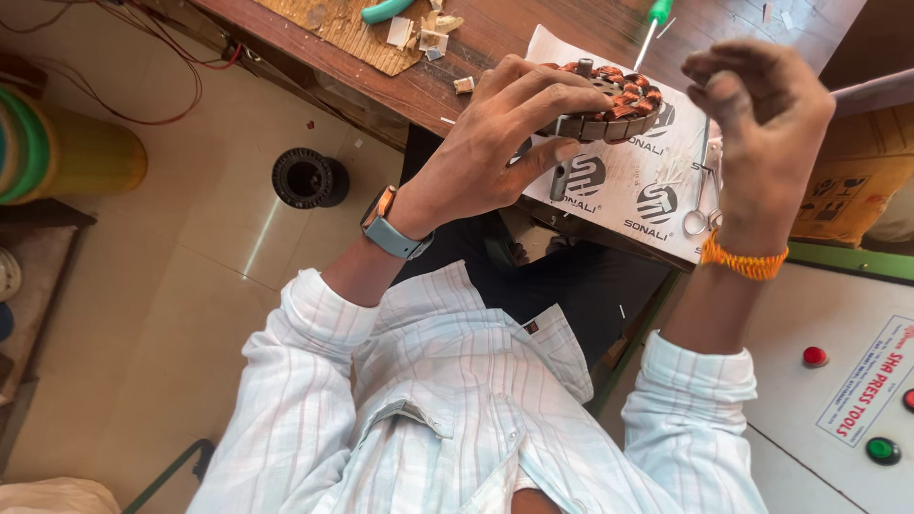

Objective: The person assembles a motor stator by cutting small white insulating strips with scissors and inserting them into slots between copper windings. They use a green-handled screwdriver to press the strips into place. The work is performed at a cluttered workbench with various tools and materials visible.

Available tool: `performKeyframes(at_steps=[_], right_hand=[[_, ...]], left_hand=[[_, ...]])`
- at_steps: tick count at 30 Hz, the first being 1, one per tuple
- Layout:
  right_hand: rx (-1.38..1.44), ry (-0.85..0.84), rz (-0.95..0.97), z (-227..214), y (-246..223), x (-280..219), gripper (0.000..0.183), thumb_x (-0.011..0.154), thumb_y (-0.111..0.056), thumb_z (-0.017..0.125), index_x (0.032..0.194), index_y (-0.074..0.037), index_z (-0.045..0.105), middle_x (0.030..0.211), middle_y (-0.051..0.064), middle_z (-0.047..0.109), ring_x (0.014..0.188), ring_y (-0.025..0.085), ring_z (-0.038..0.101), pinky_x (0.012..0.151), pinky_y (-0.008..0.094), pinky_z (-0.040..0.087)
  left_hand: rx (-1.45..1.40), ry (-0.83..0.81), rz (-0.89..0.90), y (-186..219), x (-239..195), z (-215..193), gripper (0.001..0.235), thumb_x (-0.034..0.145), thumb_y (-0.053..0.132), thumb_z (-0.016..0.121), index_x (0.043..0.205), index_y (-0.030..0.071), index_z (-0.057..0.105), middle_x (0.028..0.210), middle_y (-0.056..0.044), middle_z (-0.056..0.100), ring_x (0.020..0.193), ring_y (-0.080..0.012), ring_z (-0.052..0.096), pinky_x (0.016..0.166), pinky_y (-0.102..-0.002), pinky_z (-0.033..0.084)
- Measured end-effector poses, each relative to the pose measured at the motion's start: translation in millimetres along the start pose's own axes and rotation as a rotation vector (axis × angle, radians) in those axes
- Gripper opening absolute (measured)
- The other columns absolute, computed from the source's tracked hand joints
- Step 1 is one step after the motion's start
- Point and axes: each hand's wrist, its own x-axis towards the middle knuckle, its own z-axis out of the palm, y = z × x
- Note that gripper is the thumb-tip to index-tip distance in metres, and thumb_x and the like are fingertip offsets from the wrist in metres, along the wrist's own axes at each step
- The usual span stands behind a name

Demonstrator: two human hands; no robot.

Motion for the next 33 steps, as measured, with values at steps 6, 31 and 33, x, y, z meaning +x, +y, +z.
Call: performKeyframes(at_steps=[6, 31, 33], right_hand=[[-0.071, -0.316, -0.166, 11, -14, -13, 0.059, 0.099, -0.039, 0.075, 0.138, 0.002, 0.061, 0.137, 0.016, 0.065, 0.132, 0.025, 0.064, 0.117, 0.037, 0.054], [-0.586, -0.417, -0.196, 29, -40, -2, 0.059, 0.085, -0.007, 0.082, 0.142, -0.007, 0.064, 0.136, 0.009, 0.066, 0.128, 0.033, 0.052, 0.110, 0.044, 0.046], [-0.600, -0.392, -0.183, 32, -41, -4, 0.059, 0.085, -0.006, 0.082, 0.141, -0.007, 0.065, 0.135, 0.009, 0.066, 0.128, 0.033, 0.052, 0.109, 0.044, 0.046]], left_hand=[[0.092, 0.012, -0.006, 2, 2, 4, 0.043, 0.102, 0.025, 0.077, 0.141, 0.020, 0.061, 0.138, 0.000, 0.063, 0.125, -0.0268, 0.054, 0.114, -0.044, 0.045], [0.105, -0.173, -0.127, 20, 24, -8, 0.040, 0.093, 0.015, 0.079, 0.121, 0.010, 0.051, 0.121, -0.006, 0.049, 0.121, -0.0262, 0.051, 0.095, -0.044, 0.037], [0.129, -0.154, -0.103, 21, 26, -5, 0.038, 0.093, 0.014, 0.077, 0.121, 0.010, 0.051, 0.122, -0.007, 0.047, 0.121, -0.0275, 0.049, 0.097, -0.045, 0.037]])
